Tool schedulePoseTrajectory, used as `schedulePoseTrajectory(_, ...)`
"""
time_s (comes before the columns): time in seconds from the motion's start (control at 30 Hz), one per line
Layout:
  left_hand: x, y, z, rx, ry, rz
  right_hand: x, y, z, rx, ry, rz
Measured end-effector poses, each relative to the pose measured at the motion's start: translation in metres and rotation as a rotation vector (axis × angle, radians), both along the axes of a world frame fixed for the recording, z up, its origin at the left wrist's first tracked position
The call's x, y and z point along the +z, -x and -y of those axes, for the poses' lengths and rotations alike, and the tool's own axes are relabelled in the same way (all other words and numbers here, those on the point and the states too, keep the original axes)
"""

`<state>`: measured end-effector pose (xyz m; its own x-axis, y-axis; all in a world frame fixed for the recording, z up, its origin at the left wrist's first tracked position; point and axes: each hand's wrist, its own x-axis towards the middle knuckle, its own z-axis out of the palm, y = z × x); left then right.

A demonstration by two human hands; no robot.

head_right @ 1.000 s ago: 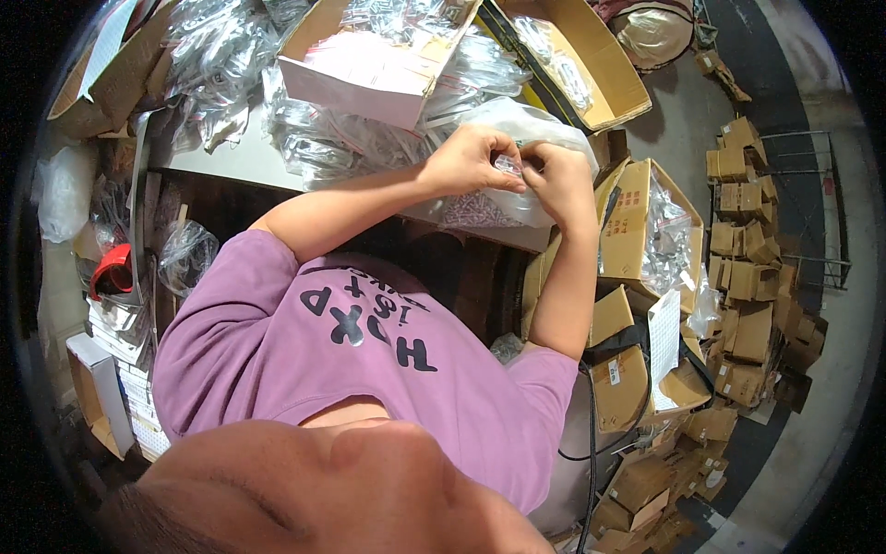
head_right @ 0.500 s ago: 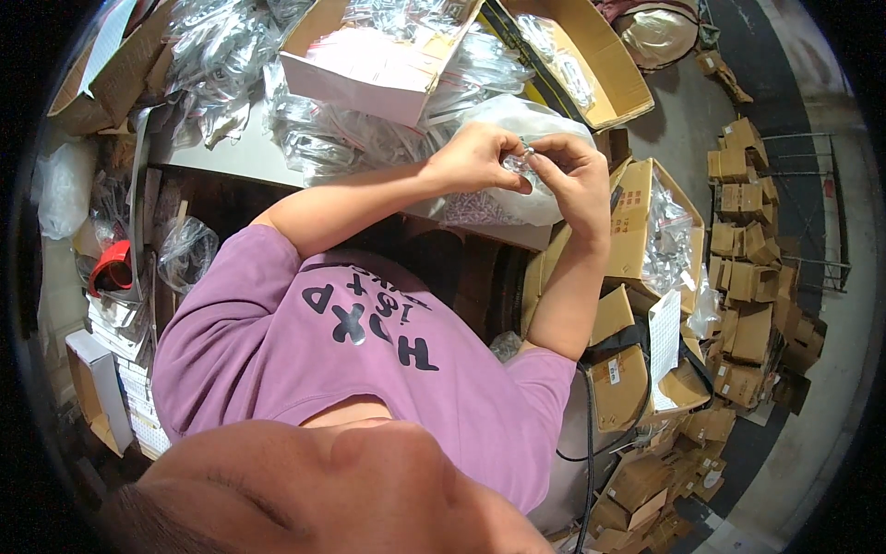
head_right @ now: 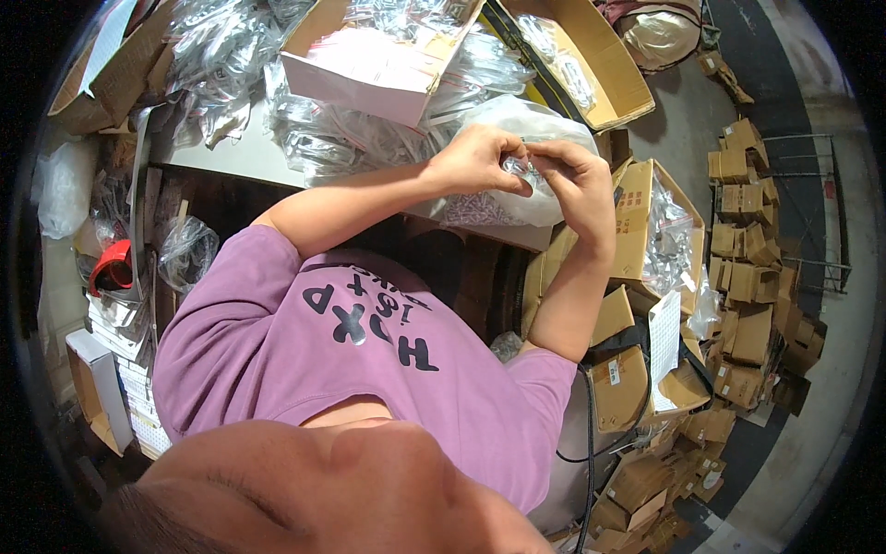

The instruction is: The person picks up individual small metal fasteners from a large plastic bag and places them into smaller boxes on a workstation cluttered with components.

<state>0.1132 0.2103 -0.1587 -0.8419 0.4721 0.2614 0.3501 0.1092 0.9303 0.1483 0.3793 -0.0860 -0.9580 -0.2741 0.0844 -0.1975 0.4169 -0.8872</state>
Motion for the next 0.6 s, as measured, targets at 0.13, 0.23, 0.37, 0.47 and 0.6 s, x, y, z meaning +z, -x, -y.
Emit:
schedulePoseTrajectory(0.13,0.001,-0.002,0.003,-0.019,-0.035,-0.012,0.0,0.002,0.006,-0.079,-0.047,-0.047)
schedulePoseTrajectory(0.23,-0.003,-0.003,0.004,-0.03,-0.103,-0.158,-0.009,0.011,0.004,-0.106,-0.496,-0.157)
schedulePoseTrajectory(0.37,-0.007,-0.006,0.007,-0.058,-0.202,-0.366,-0.025,0.015,0.019,-0.023,-0.924,-0.085)
schedulePoseTrajectory(0.47,-0.007,-0.01,0.008,-0.046,-0.191,-0.419,-0.016,0.015,0.024,-0.002,-0.91,-0.026)
schedulePoseTrajectory(0.6,-0.005,-0.011,0.008,-0.033,-0.17,-0.487,-0.034,0.022,0.016,0.033,-1.023,-0.129)
